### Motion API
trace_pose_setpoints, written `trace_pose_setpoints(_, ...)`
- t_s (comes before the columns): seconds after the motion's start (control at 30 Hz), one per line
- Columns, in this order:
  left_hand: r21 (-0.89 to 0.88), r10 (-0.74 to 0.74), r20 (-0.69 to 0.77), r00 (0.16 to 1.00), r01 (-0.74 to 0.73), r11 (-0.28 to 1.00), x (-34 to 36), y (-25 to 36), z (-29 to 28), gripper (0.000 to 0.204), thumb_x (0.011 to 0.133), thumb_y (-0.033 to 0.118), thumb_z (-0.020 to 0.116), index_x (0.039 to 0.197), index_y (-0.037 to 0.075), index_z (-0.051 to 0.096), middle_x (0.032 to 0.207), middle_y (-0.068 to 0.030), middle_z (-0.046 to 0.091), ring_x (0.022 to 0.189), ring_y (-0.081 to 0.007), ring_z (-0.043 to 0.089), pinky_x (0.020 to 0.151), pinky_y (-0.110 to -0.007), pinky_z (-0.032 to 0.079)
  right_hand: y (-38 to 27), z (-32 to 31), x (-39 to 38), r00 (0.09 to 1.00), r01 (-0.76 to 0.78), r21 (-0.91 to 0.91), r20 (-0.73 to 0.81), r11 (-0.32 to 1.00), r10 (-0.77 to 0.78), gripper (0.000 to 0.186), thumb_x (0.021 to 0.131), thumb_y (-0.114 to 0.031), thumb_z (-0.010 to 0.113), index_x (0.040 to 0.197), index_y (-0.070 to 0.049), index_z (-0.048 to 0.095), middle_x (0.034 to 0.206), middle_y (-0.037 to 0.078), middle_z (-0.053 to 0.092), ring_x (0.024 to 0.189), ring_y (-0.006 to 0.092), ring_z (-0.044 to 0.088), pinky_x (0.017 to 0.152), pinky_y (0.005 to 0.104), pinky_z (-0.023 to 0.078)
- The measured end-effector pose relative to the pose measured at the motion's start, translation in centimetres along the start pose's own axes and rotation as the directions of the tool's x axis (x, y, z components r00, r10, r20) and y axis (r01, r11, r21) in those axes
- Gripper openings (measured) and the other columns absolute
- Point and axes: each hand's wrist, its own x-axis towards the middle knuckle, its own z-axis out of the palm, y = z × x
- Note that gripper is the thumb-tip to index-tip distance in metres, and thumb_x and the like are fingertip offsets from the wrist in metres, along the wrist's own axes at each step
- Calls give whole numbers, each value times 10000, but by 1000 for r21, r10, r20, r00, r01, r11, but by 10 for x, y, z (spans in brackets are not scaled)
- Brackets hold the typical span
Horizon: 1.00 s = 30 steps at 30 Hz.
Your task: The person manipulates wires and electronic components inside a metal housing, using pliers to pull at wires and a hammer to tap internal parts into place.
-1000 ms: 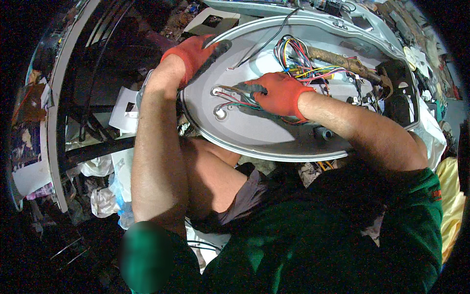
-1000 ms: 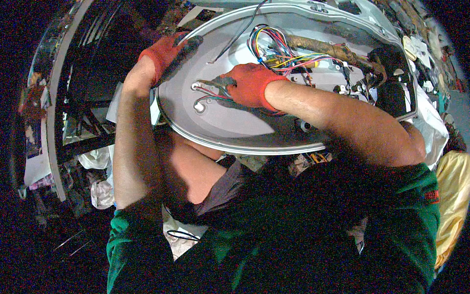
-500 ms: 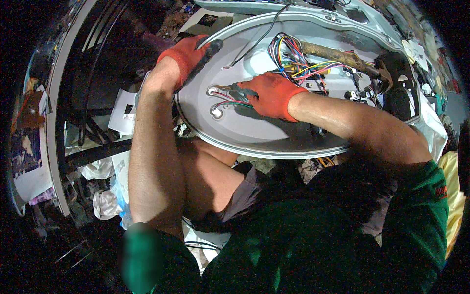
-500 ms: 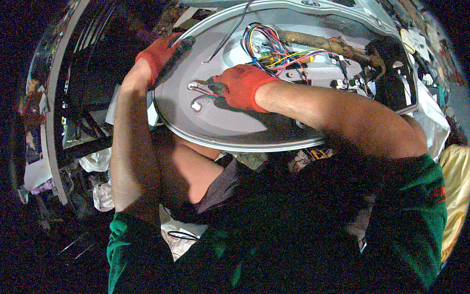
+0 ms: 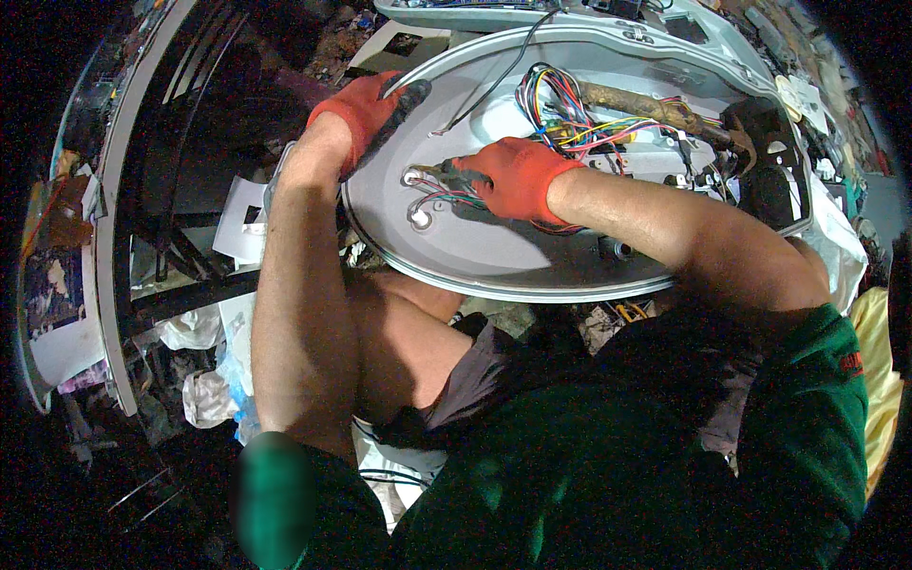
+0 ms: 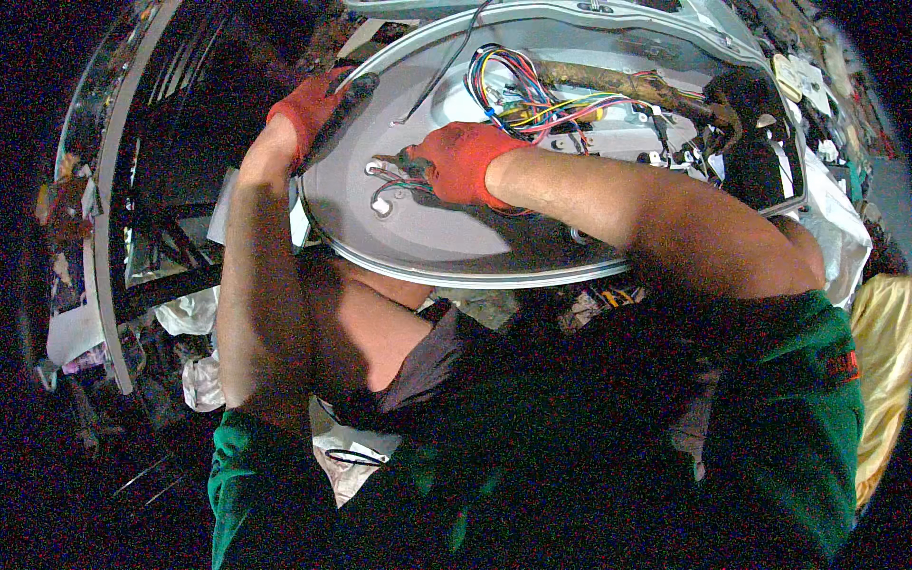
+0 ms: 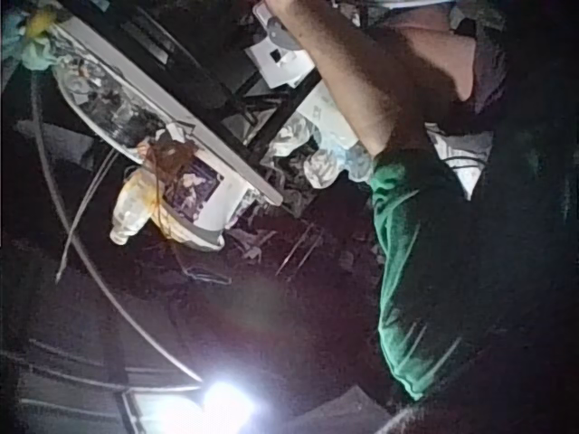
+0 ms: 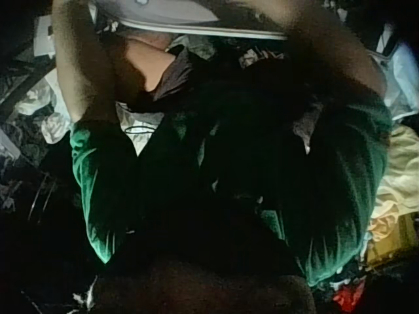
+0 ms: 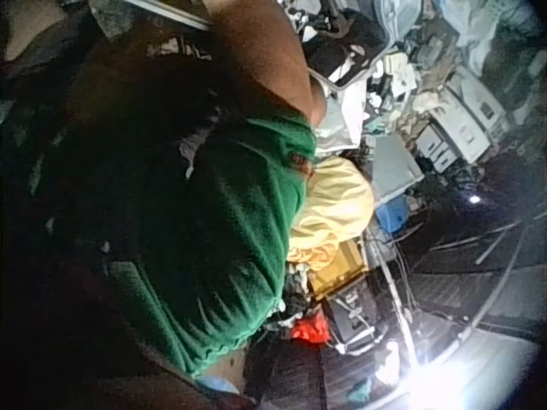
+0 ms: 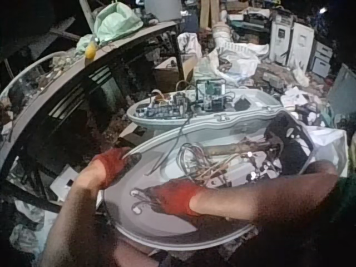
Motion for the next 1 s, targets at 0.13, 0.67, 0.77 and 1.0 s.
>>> trace_pose_setpoints(0.13,-76,-70,48,996,73,994,3,2,-3,521,958,459,489,1393,174,469,1285,-186,583,1171,-338,569,973,-400,450,10,-7,2,997,49,-19,-66,999,-50,448,882,-217,505,1321,-147,564,1112,212,644,1034,372,609,954,427,463)
trace_pose_setpoints(0.67,6,18,70,997,-19,1000,5,-15,-3,519,963,479,446,1382,173,469,1318,-199,548,1234,-371,507,1015,-424,423,-3,-17,-13,999,-37,49,5,998,36,430,885,-247,504,1292,-133,586,1099,213,650,1025,374,615,956,428,466)
trace_pose_setpoints(0.77,7,47,38,998,-47,999,3,-11,-2,516,964,475,447,1382,173,470,1300,-198,562,1221,-371,519,1005,-420,431,3,-9,-14,999,-18,13,-49,1000,19,417,886,-245,509,1276,-124,595,1099,211,651,1011,374,621,945,429,474)
trace_pose_setpoints(1.0,-71,-12,53,999,16,997,0,-6,-5,487,973,433,456,1374,157,478,1282,-203,574,1196,-362,542,986,-411,443,0,-6,-15,998,-32,11,-55,999,32,409,890,-242,510,1268,-115,598,1120,186,653,1052,364,606,961,425,464)
